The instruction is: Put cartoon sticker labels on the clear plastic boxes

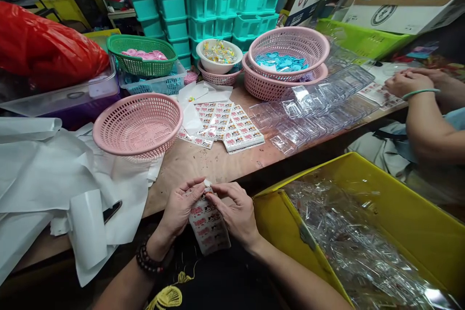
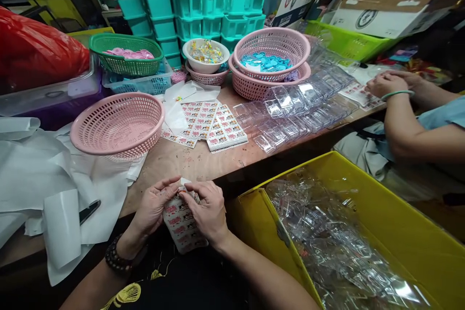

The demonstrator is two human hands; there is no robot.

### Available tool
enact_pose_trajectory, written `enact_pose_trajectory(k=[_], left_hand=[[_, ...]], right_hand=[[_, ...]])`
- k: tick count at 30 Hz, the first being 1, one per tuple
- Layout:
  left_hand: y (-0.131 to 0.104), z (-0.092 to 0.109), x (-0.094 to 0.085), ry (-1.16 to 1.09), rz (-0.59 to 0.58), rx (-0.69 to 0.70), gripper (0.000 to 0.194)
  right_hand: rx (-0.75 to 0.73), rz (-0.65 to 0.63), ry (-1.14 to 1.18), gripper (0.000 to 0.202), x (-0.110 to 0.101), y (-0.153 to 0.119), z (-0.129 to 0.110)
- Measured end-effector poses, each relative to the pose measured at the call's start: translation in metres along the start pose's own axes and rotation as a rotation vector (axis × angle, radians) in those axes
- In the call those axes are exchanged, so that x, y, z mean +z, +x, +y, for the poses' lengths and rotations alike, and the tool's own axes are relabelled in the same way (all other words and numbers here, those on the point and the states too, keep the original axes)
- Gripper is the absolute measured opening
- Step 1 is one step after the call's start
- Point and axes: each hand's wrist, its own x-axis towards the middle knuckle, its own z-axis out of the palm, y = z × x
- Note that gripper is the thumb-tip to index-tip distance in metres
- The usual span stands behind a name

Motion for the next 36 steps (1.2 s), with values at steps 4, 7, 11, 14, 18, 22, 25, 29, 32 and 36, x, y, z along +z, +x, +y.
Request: enact_pose_trajectory(k=[4, 7, 11, 14, 18, 22, 25, 29, 32, 36], left_hand=[[-0.001, -0.001, 0.002, 0.0, 0.023, 0.025, 0.048], [-0.002, -0.003, 0.001, 0.007, 0.03, 0.065, 0.047], [-0.006, -0.006, -0.005, 0.088, -0.047, 0.164, 0.056], [-0.008, -0.007, -0.008, 0.217, -0.132, 0.224, 0.074], [-0.006, -0.007, -0.009, 0.316, -0.192, 0.19, 0.079], [-0.003, -0.006, -0.008, 0.371, -0.164, 0.191, 0.083], [-0.003, -0.005, -0.006, 0.407, -0.136, 0.195, 0.09], [-0.002, -0.006, -0.004, 0.362, -0.121, 0.161, 0.098], [0.0, -0.007, -0.004, 0.283, -0.088, 0.094, 0.097], [0.002, -0.005, -0.004, 0.052, -0.058, -0.055, 0.088]], right_hand=[[-0.165, 0.07, -0.173, 0.014, 0.002, -0.002, -0.001], [-0.141, 0.085, -0.159, 0.015, 0.005, -0.002, -0.001], [0.123, 0.021, 0.118, 0.018, 0.007, 0.0, 0.004], [0.283, -0.016, 0.312, 0.022, 0.006, 0.003, 0.008], [0.288, -0.005, 0.333, 0.019, 0.002, 0.004, 0.008], [0.108, 0.015, 0.195, 0.014, -0.002, 0.003, 0.008], [-0.106, 0.076, -0.015, 0.01, -0.004, 0.0, 0.009], [-0.314, 0.191, -0.225, 0.014, -0.005, -0.004, 0.008], [-0.388, 0.252, -0.288, 0.014, -0.005, -0.004, 0.008], [-0.53, 0.247, -0.265, 0.02, -0.008, -0.004, 0.01]])
